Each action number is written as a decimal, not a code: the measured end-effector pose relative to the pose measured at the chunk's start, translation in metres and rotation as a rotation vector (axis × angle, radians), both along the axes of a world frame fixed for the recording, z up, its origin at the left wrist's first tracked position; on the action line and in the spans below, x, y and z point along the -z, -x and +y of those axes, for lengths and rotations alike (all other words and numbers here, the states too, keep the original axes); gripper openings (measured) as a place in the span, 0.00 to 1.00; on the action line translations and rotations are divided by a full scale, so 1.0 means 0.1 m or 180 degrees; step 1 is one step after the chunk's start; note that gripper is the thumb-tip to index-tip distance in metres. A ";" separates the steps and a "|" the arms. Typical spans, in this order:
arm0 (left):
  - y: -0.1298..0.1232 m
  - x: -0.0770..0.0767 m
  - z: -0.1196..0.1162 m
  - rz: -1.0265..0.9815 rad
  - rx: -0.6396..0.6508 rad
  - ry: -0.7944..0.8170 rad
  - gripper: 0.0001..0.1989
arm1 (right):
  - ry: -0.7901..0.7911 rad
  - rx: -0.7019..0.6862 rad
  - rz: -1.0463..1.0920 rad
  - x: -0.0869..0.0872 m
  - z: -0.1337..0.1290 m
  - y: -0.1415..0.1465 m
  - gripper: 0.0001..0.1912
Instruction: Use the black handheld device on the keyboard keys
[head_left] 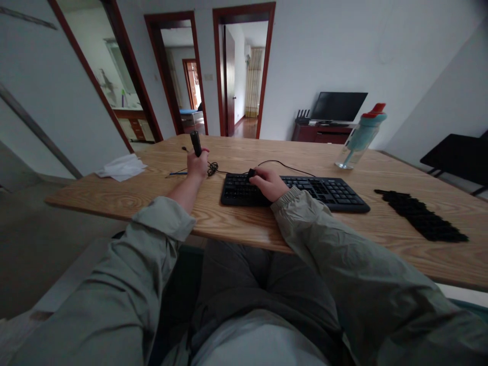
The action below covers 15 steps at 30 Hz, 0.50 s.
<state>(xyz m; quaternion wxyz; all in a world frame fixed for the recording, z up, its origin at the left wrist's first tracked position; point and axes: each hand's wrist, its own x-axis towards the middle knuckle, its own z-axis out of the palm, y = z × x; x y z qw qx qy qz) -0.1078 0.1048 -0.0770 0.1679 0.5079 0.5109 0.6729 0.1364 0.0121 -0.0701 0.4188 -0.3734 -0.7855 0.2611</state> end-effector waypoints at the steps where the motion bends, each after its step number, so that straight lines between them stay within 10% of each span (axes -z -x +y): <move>1: 0.01 0.00 0.00 0.0135 -0.0016 -0.0026 0.06 | 0.0093 -0.0015 0.0114 -0.04 -0.04 -0.03 0.09; 7: 0.09 0.00 0.00 0.0755 -0.0076 -0.0151 0.04 | 0.0202 0.0099 0.0203 -0.20 -0.66 -0.67 0.07; 15: 0.15 -0.06 -0.02 0.1128 -0.0258 0.0177 0.07 | 0.0659 0.1686 -0.1505 0.07 -1.76 -2.58 0.17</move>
